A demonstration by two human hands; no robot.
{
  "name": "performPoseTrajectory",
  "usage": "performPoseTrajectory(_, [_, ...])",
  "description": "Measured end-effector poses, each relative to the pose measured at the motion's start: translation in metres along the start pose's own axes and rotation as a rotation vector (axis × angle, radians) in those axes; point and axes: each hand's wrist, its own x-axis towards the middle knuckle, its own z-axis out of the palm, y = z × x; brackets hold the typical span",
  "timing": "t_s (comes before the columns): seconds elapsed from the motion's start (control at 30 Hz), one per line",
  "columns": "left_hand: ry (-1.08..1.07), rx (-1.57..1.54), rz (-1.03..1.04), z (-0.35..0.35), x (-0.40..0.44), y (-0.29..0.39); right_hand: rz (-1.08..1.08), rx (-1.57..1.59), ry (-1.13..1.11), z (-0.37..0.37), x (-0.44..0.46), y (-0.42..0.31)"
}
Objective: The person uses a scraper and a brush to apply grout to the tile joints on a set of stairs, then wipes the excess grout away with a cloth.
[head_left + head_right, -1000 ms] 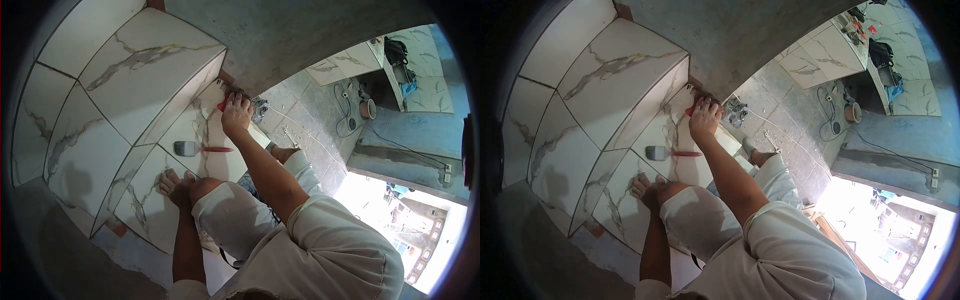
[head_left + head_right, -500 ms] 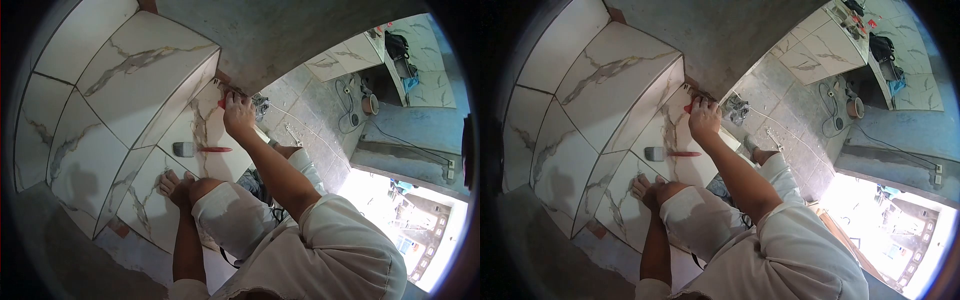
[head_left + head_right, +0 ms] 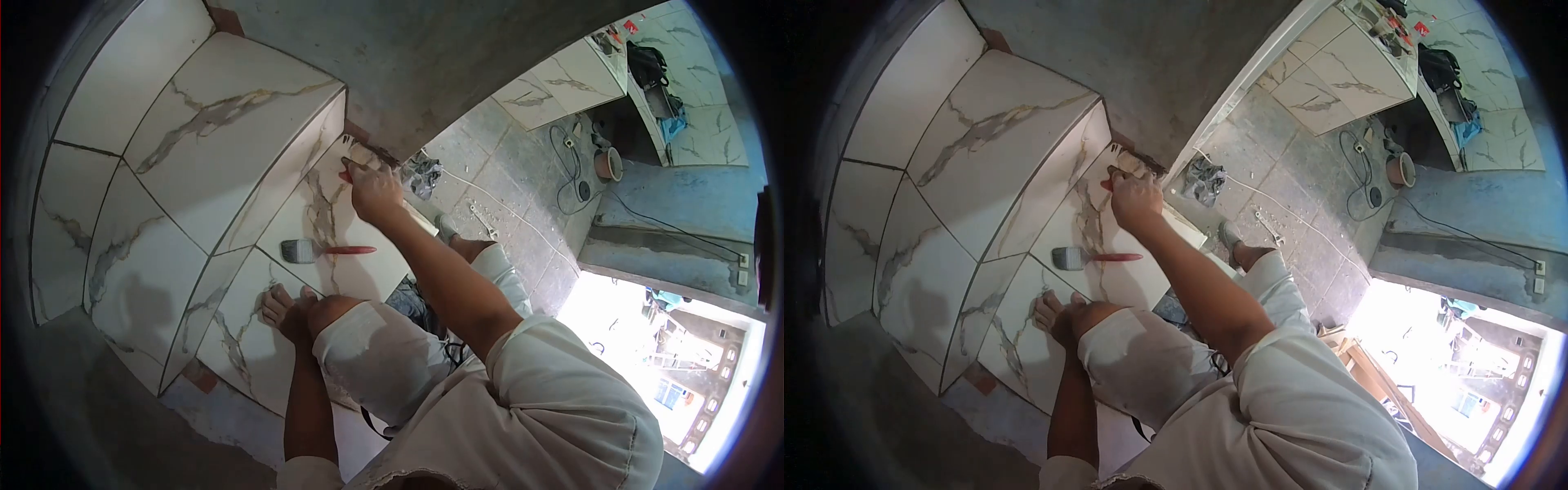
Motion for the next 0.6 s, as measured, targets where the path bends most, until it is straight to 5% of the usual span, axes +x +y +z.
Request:
performPoseTrajectory(0.23, [-0.017, -0.018, 0.0, 0.002, -0.001, 0.001, 0.22, -0.219, 0.317, 0.045, 0.009, 0.007])
performPoseTrajectory(0.43, [0.005, -0.017, 0.016, 0.011, -0.003, -0.006, 0.147, -0.216, 0.199, 0.044, -0.007, 0.012])
performPoseTrajectory(0.6, [-0.035, -0.047, 0.023, 0.006, -0.003, -0.006, 0.169, -0.132, 0.316, 0.046, -0.01, 0.02])
